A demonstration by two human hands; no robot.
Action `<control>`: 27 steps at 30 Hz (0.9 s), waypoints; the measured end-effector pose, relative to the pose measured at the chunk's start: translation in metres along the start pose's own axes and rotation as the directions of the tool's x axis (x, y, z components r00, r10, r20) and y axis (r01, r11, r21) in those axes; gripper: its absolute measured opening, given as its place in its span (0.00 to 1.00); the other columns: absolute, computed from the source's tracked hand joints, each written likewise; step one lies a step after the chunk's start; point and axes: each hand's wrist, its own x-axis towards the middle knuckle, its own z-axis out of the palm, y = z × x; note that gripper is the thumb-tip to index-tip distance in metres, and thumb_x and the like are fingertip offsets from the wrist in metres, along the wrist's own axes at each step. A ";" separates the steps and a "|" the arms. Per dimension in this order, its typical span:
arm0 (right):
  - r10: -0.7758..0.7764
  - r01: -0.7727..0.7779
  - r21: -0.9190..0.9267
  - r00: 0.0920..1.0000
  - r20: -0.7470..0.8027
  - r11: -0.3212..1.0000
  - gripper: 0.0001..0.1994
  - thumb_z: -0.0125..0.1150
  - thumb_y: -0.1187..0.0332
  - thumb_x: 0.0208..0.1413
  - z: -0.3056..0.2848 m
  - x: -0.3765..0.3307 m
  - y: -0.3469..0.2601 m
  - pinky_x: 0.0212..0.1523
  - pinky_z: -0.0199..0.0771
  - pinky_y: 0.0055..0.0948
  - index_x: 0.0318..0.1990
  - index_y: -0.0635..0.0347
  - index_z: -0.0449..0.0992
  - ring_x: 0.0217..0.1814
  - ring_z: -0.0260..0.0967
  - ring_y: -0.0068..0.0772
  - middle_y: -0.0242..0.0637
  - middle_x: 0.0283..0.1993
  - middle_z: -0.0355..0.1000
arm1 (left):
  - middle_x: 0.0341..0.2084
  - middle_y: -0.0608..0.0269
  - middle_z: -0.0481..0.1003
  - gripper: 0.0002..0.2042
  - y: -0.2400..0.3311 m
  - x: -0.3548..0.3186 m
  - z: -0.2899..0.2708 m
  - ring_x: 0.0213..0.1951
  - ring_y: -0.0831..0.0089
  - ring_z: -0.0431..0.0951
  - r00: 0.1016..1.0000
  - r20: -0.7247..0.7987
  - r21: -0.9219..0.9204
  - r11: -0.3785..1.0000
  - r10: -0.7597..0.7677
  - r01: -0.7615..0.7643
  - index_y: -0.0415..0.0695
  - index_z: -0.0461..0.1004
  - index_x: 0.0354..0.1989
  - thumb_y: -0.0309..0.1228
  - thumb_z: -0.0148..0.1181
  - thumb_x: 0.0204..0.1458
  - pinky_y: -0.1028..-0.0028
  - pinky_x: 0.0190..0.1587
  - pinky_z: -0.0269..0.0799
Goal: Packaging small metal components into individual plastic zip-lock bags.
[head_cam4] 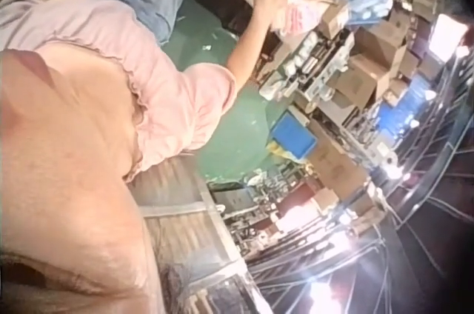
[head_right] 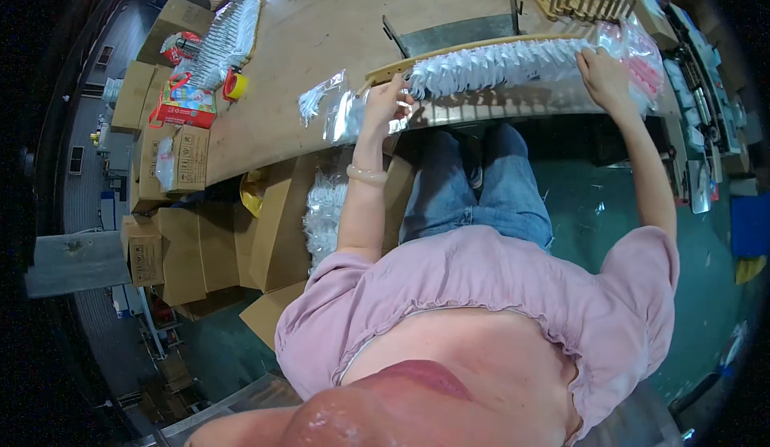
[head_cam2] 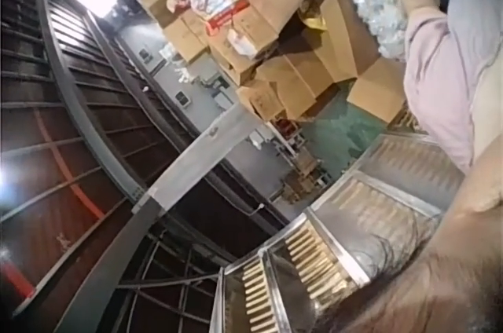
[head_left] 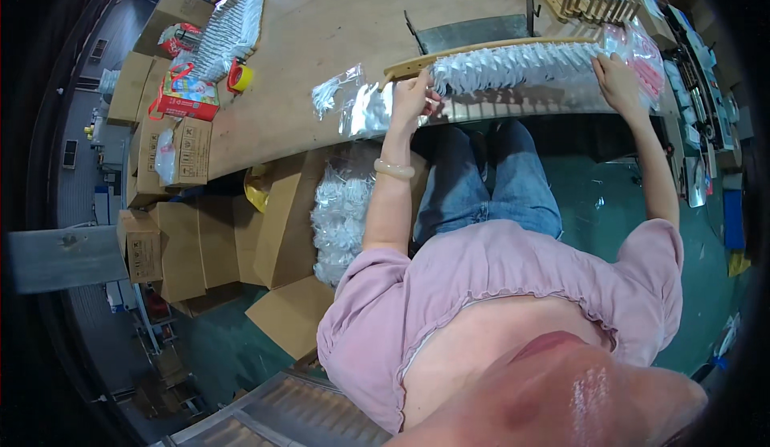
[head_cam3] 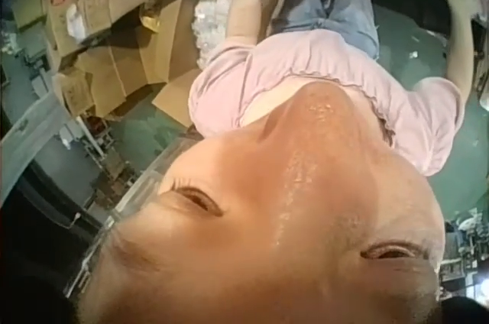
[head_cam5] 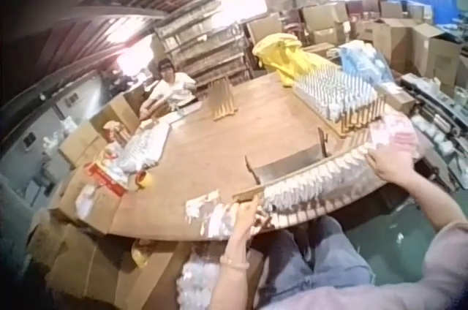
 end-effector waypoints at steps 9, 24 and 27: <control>-0.015 0.095 0.189 0.924 -0.383 0.977 0.09 0.52 0.63 0.59 0.063 -0.019 0.013 0.31 0.65 0.46 0.32 0.59 0.70 0.31 0.65 0.56 0.49 0.29 0.65 | 0.12 0.72 0.66 0.11 -0.021 -0.022 0.037 0.15 0.86 0.61 0.882 -0.271 -0.153 0.887 0.386 -0.435 0.33 0.77 0.35 0.29 0.50 0.57 0.81 0.18 0.54; -0.038 0.129 0.269 0.947 -0.320 0.955 0.11 0.49 0.60 0.61 0.042 0.040 -0.017 0.35 0.65 0.48 0.34 0.58 0.69 0.36 0.66 0.56 0.51 0.33 0.65 | 0.10 0.71 0.66 0.12 0.021 0.008 -0.009 0.15 0.85 0.63 0.821 -0.376 -0.143 0.849 0.429 -0.509 0.34 0.76 0.23 0.28 0.50 0.53 0.79 0.16 0.53; -0.042 0.114 0.234 0.955 -0.292 0.966 0.12 0.48 0.59 0.61 0.043 0.057 -0.022 0.36 0.66 0.47 0.35 0.58 0.68 0.38 0.67 0.56 0.50 0.36 0.66 | 0.11 0.70 0.67 0.12 0.031 0.026 -0.017 0.15 0.85 0.63 0.837 -0.352 -0.202 0.839 0.420 -0.506 0.34 0.77 0.25 0.28 0.50 0.53 0.80 0.16 0.53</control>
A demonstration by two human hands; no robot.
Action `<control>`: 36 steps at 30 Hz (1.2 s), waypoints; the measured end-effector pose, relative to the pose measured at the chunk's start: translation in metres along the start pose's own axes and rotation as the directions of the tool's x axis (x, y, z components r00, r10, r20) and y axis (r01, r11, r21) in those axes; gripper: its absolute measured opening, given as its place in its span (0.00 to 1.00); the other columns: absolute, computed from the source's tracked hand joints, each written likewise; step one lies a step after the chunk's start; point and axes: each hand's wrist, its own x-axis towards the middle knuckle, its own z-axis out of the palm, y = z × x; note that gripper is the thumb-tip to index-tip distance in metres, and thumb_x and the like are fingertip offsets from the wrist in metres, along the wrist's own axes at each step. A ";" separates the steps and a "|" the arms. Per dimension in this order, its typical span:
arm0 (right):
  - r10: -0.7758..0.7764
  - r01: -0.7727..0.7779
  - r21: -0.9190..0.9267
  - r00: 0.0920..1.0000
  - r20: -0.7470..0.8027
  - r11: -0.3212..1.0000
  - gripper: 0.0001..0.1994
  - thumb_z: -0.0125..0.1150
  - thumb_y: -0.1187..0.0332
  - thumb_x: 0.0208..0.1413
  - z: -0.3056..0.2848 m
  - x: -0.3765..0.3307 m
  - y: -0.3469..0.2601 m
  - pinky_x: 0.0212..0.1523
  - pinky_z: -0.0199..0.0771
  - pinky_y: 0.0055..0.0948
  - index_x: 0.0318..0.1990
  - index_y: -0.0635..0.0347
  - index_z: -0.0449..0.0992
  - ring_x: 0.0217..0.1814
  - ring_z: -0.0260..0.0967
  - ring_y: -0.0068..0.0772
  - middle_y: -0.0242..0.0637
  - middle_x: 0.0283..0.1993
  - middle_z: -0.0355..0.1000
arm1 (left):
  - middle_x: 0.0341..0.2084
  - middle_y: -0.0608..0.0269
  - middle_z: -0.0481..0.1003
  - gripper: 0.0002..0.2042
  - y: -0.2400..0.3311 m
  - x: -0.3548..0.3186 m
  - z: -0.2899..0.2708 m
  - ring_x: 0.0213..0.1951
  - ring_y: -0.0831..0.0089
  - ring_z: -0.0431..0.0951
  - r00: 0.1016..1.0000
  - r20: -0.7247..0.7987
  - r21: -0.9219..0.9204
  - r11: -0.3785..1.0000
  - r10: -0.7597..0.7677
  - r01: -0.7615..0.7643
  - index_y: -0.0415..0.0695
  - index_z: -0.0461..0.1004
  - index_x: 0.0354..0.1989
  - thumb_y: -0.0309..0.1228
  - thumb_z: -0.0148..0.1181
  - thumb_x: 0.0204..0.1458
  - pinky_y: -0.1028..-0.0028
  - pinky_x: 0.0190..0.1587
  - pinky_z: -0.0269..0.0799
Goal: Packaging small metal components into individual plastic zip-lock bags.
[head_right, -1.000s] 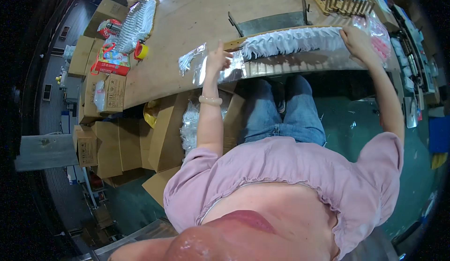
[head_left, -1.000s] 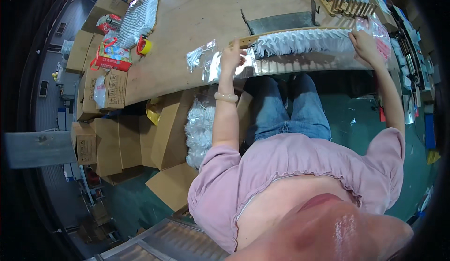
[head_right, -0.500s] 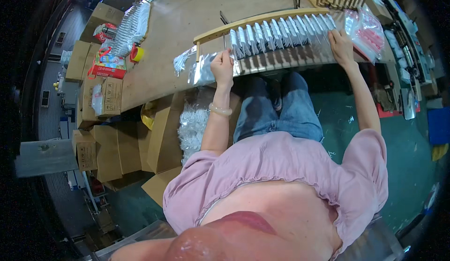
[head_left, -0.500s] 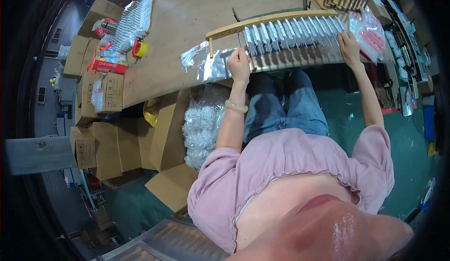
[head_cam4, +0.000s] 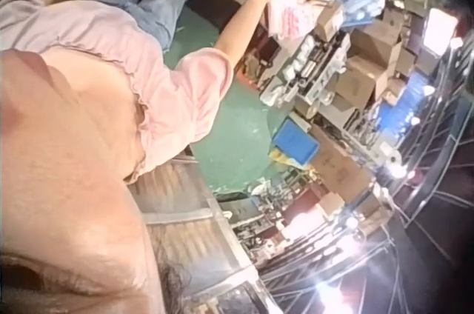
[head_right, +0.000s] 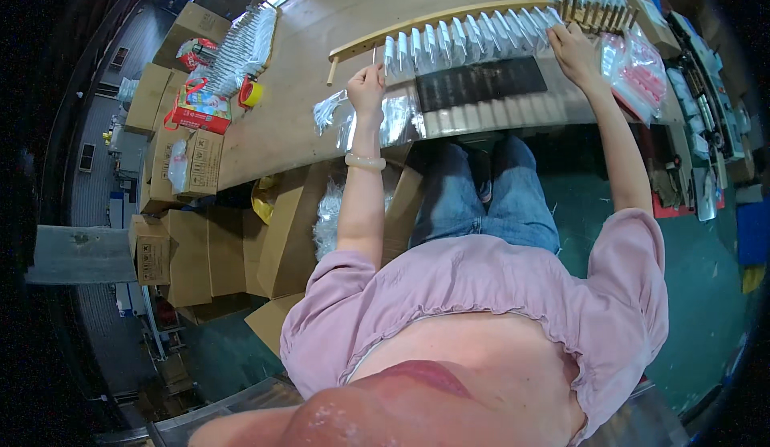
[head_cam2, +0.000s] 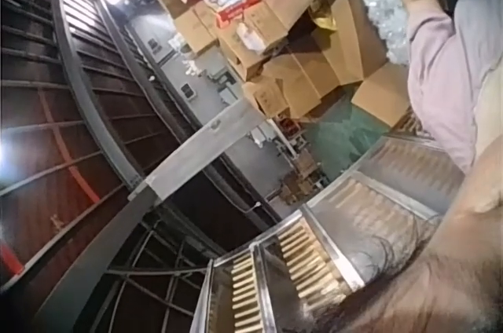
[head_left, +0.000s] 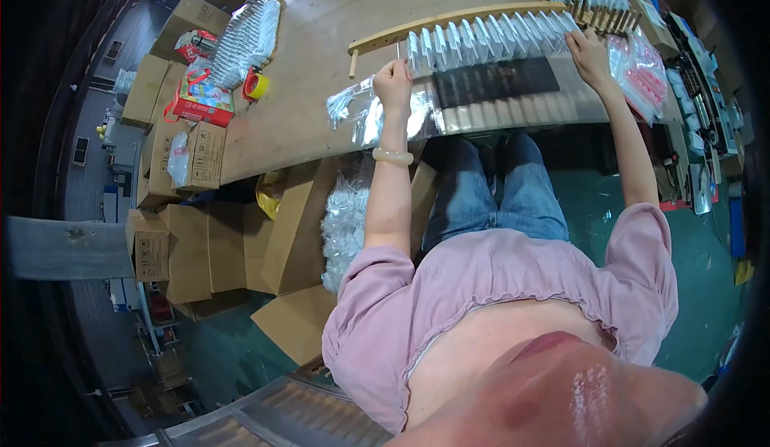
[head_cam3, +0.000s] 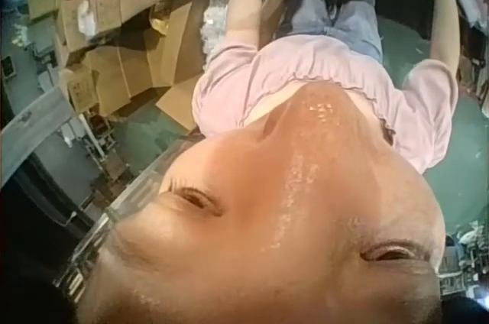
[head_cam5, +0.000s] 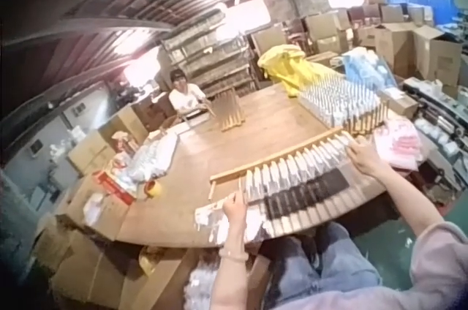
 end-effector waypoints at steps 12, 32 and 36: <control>-0.168 0.161 -0.150 0.985 -0.041 0.976 0.12 0.50 0.59 0.60 0.028 -0.017 0.028 0.39 0.71 0.44 0.42 0.56 0.69 0.39 0.69 0.52 0.50 0.38 0.69 | 0.13 0.64 0.71 0.14 -0.042 -0.012 -0.028 0.15 0.75 0.69 0.990 0.045 0.041 0.990 -0.135 0.133 0.37 0.77 0.30 0.36 0.52 0.55 0.74 0.18 0.62; 0.314 -0.153 0.638 0.938 -0.147 0.755 0.24 0.62 0.67 0.52 0.078 -0.020 0.046 0.54 0.66 0.31 0.56 0.61 0.63 0.54 0.67 0.33 0.43 0.51 0.69 | 0.28 0.54 0.77 0.10 0.002 0.077 -0.155 0.32 0.55 0.79 0.927 0.371 0.838 -0.412 -0.053 -0.358 0.47 0.75 0.34 0.37 0.48 0.55 0.59 0.34 0.76; 0.372 -0.159 0.744 0.919 -0.128 0.649 0.26 0.62 0.68 0.52 0.117 0.001 0.059 0.55 0.65 0.31 0.58 0.61 0.60 0.54 0.67 0.33 0.42 0.50 0.70 | 0.27 0.54 0.77 0.08 0.071 0.081 -0.173 0.29 0.57 0.79 0.929 0.334 0.851 -0.475 0.160 -0.224 0.48 0.74 0.35 0.36 0.50 0.55 0.61 0.31 0.75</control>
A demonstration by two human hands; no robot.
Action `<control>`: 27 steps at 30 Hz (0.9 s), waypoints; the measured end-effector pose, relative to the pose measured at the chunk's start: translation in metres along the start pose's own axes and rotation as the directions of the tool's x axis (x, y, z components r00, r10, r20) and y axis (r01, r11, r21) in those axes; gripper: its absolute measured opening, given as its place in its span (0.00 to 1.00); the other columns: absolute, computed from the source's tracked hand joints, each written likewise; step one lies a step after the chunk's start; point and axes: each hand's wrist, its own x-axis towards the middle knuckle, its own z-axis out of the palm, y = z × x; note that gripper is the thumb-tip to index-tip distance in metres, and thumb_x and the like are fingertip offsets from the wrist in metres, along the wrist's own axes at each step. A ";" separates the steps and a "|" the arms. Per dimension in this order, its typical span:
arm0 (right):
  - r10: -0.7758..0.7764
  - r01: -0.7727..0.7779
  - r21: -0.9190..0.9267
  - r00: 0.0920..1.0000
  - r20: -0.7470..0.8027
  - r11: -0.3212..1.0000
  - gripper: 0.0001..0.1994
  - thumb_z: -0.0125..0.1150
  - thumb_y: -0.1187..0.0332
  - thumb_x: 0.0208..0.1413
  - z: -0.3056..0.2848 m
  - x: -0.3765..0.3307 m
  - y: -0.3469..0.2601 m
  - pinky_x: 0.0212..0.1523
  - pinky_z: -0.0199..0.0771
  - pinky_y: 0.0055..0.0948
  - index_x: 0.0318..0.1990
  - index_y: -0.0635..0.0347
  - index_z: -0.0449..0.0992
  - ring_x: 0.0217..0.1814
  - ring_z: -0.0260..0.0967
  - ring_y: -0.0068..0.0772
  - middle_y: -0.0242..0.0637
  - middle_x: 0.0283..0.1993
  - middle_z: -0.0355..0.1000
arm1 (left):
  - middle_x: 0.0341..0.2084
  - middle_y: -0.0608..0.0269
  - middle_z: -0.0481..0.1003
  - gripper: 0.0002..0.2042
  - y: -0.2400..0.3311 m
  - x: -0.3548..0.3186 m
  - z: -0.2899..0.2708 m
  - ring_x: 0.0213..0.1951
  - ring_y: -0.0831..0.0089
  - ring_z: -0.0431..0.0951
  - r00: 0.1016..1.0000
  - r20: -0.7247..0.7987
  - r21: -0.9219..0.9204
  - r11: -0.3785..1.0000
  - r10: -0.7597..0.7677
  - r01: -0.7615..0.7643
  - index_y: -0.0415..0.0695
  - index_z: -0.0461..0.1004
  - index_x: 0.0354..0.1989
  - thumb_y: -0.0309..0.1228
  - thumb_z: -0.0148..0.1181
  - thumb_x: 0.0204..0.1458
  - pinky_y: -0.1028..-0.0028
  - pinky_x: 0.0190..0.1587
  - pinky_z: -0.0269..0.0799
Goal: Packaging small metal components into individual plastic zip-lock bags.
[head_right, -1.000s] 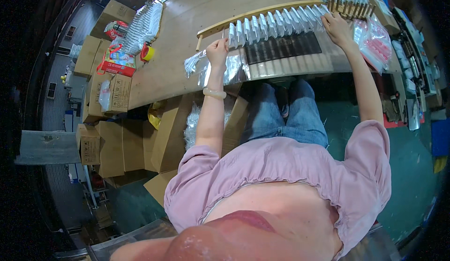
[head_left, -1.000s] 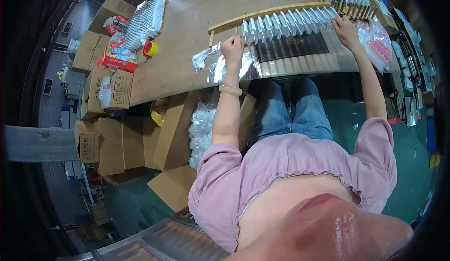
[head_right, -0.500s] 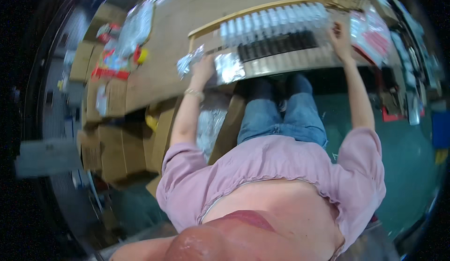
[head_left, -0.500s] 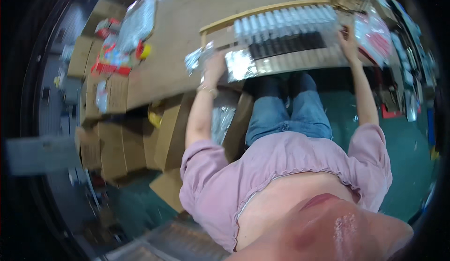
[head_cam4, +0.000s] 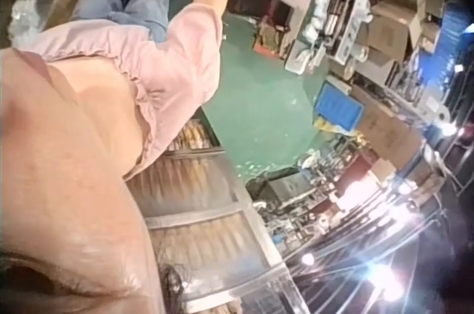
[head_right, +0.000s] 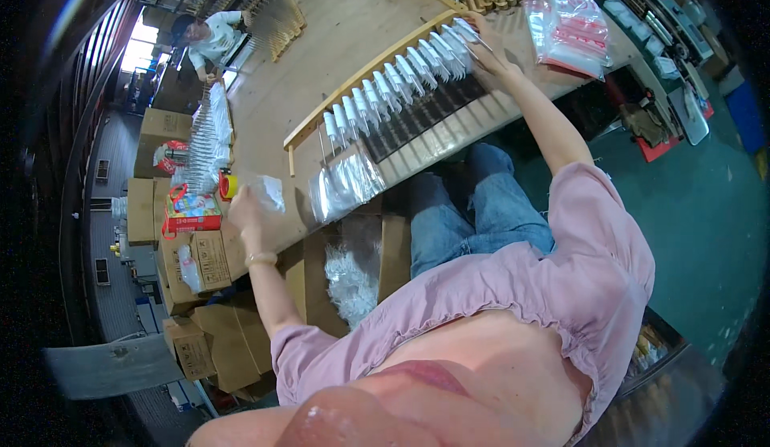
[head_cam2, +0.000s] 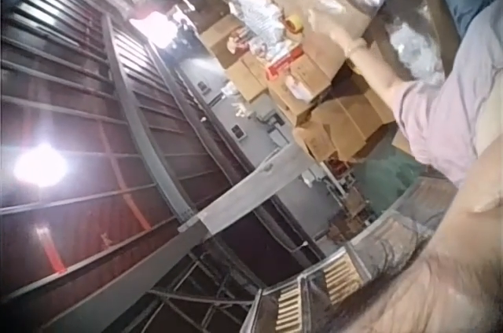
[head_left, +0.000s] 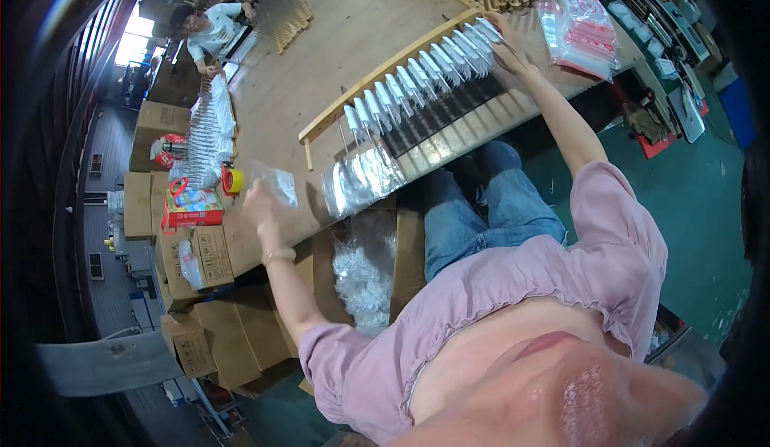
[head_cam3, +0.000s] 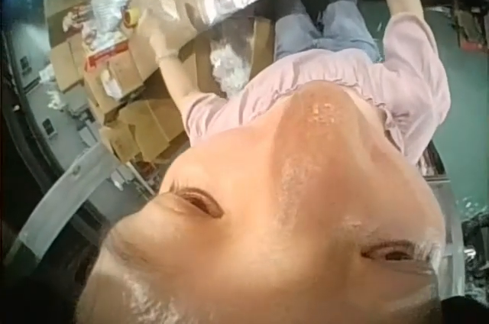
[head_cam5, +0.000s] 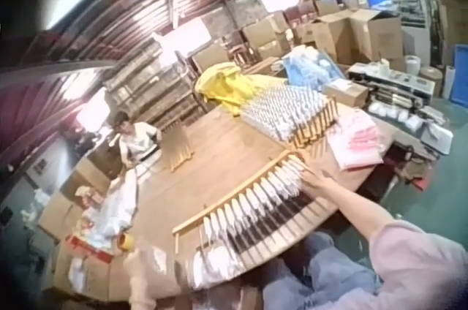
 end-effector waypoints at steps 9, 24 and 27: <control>0.154 -0.155 0.043 0.987 0.035 0.987 0.26 0.61 0.68 0.52 -0.010 -0.004 0.013 0.52 0.68 0.31 0.58 0.61 0.61 0.51 0.69 0.32 0.40 0.49 0.72 | 0.27 0.66 0.76 0.11 0.041 -0.071 -0.149 0.30 0.81 0.74 0.960 0.197 -0.955 0.260 0.199 0.142 0.38 0.75 0.45 0.24 0.57 0.54 0.81 0.31 0.69; 0.065 0.012 -0.130 0.814 0.577 0.991 0.16 0.55 0.73 0.55 -0.059 -0.156 -0.146 0.46 0.70 0.30 0.52 0.60 0.71 0.43 0.72 0.32 0.44 0.42 0.75 | 0.29 0.60 0.73 0.08 0.248 -0.150 -0.048 0.30 0.61 0.76 0.606 -0.410 -0.831 -0.007 0.682 -0.556 0.47 0.77 0.31 0.22 0.59 0.41 0.70 0.32 0.73; 0.145 0.021 -0.203 0.629 0.763 0.979 0.13 0.58 0.72 0.52 -0.030 -0.156 -0.167 0.45 0.70 0.31 0.46 0.62 0.74 0.42 0.73 0.36 0.45 0.39 0.75 | 0.29 0.62 0.73 0.07 0.269 -0.151 -0.032 0.30 0.64 0.75 0.559 -0.457 -0.770 0.006 0.692 -0.638 0.46 0.77 0.31 0.23 0.58 0.42 0.71 0.33 0.73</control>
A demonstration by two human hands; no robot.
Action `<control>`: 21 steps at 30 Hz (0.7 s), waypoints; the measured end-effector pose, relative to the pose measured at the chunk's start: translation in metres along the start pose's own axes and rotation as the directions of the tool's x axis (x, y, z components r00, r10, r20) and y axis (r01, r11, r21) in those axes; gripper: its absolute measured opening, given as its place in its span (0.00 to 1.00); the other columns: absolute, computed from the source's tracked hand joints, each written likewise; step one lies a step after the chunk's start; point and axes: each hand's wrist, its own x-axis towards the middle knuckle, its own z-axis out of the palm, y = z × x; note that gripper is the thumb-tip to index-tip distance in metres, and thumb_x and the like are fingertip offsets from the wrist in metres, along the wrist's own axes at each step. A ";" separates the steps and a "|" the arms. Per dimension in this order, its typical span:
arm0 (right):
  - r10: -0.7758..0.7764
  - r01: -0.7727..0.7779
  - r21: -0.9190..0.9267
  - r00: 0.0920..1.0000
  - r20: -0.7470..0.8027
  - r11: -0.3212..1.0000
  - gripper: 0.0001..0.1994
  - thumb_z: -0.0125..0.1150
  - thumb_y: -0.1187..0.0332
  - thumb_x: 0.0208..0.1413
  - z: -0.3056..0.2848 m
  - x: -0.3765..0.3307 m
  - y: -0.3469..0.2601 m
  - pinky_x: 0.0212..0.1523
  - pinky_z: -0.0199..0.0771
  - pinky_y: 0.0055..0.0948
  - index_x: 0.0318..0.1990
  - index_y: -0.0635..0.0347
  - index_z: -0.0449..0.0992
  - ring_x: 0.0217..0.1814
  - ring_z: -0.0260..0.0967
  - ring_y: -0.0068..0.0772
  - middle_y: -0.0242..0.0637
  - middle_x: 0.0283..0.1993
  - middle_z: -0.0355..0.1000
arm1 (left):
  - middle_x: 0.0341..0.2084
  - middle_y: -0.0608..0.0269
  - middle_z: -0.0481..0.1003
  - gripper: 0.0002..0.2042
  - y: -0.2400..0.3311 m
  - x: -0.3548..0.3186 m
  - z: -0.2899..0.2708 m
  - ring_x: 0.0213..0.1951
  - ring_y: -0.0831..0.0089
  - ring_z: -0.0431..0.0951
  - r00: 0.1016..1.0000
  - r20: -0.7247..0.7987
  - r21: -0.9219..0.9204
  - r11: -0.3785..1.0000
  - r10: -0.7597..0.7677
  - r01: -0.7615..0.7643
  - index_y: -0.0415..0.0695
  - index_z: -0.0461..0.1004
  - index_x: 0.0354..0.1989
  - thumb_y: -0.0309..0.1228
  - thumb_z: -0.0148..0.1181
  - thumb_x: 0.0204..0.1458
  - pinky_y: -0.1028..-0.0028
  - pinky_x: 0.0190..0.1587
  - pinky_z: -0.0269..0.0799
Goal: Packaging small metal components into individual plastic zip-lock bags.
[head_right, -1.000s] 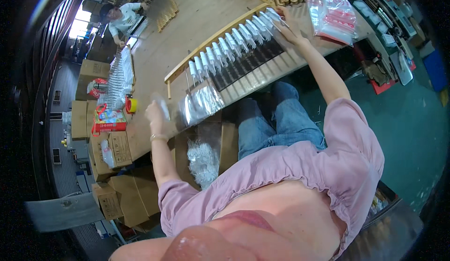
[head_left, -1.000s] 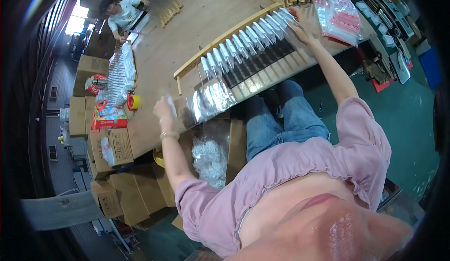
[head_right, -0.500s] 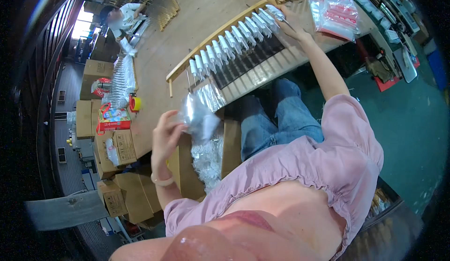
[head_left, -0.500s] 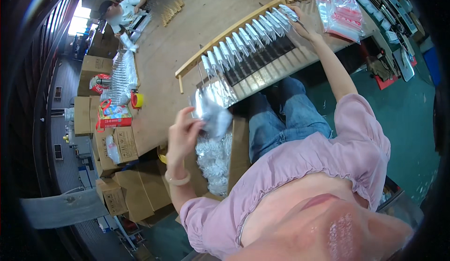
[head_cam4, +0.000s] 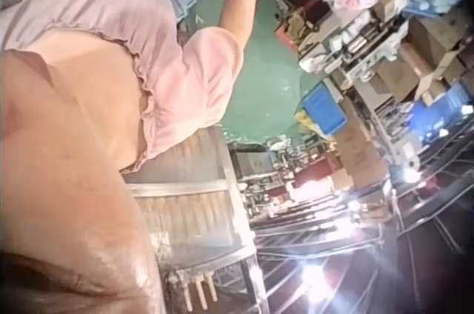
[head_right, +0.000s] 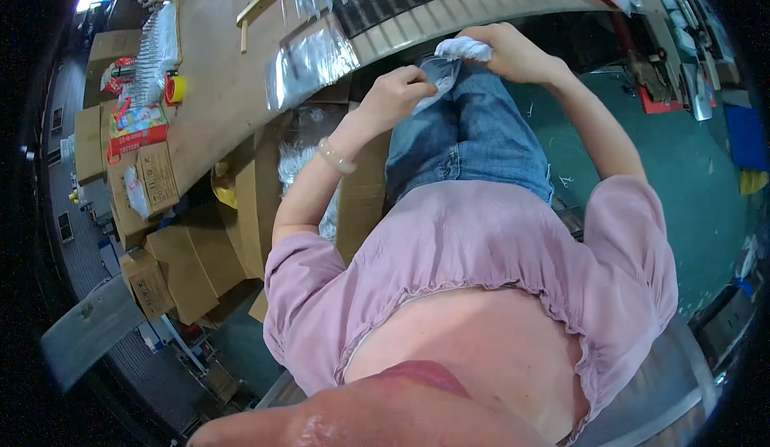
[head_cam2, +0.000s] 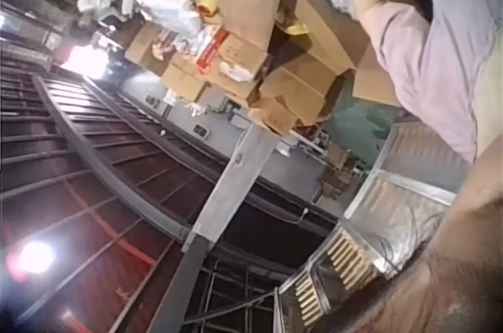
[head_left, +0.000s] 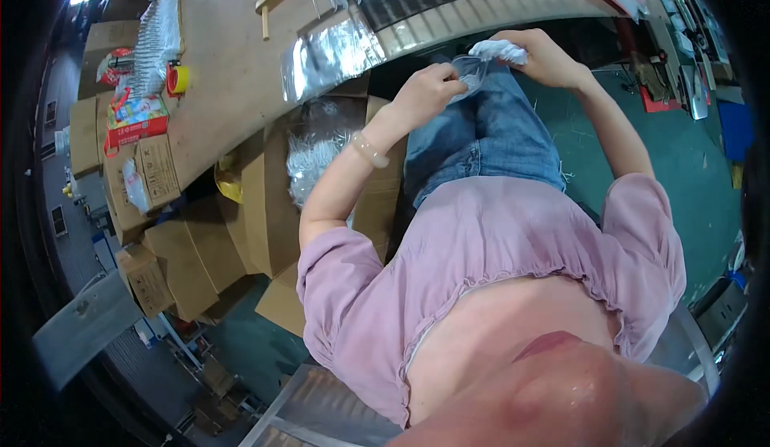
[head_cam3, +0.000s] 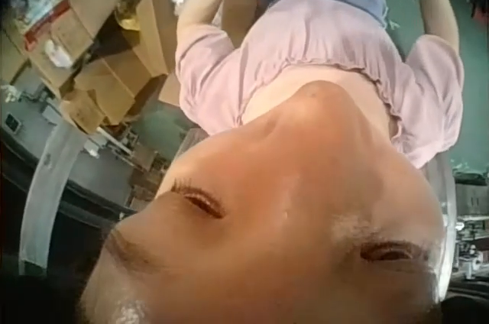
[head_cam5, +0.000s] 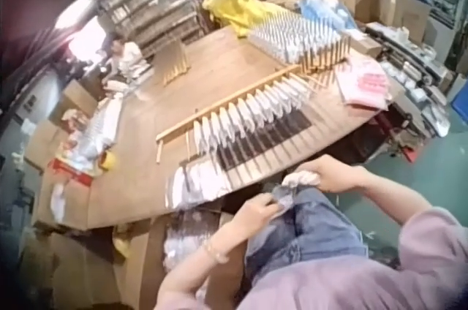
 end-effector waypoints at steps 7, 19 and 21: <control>0.173 -0.007 -0.378 0.897 0.407 0.926 0.09 0.61 0.70 0.42 0.026 0.039 -0.009 0.40 0.72 0.40 0.32 0.64 0.78 0.38 0.73 0.52 0.49 0.32 0.75 | 0.29 0.65 0.74 0.07 0.004 -0.015 0.020 0.33 0.67 0.75 0.986 -0.140 0.148 0.986 0.095 -0.074 0.46 0.76 0.30 0.24 0.57 0.42 0.73 0.34 0.74; 0.219 0.120 -0.627 0.873 0.436 0.769 0.11 0.65 0.74 0.33 0.052 0.052 -0.008 0.39 0.73 0.42 0.30 0.62 0.78 0.36 0.73 0.51 0.50 0.29 0.74 | 0.30 0.64 0.73 0.09 0.009 -0.023 0.027 0.35 0.67 0.74 0.981 -0.164 0.215 0.975 0.100 -0.063 0.45 0.76 0.32 0.24 0.56 0.40 0.74 0.35 0.74; 0.171 0.157 -0.614 0.881 0.441 0.774 0.14 0.65 0.76 0.35 0.048 0.054 -0.009 0.42 0.72 0.41 0.35 0.62 0.78 0.39 0.72 0.49 0.48 0.33 0.74 | 0.30 0.64 0.73 0.09 0.008 -0.025 0.026 0.35 0.67 0.75 0.980 -0.171 0.220 0.974 0.098 -0.059 0.45 0.76 0.32 0.24 0.57 0.39 0.74 0.35 0.74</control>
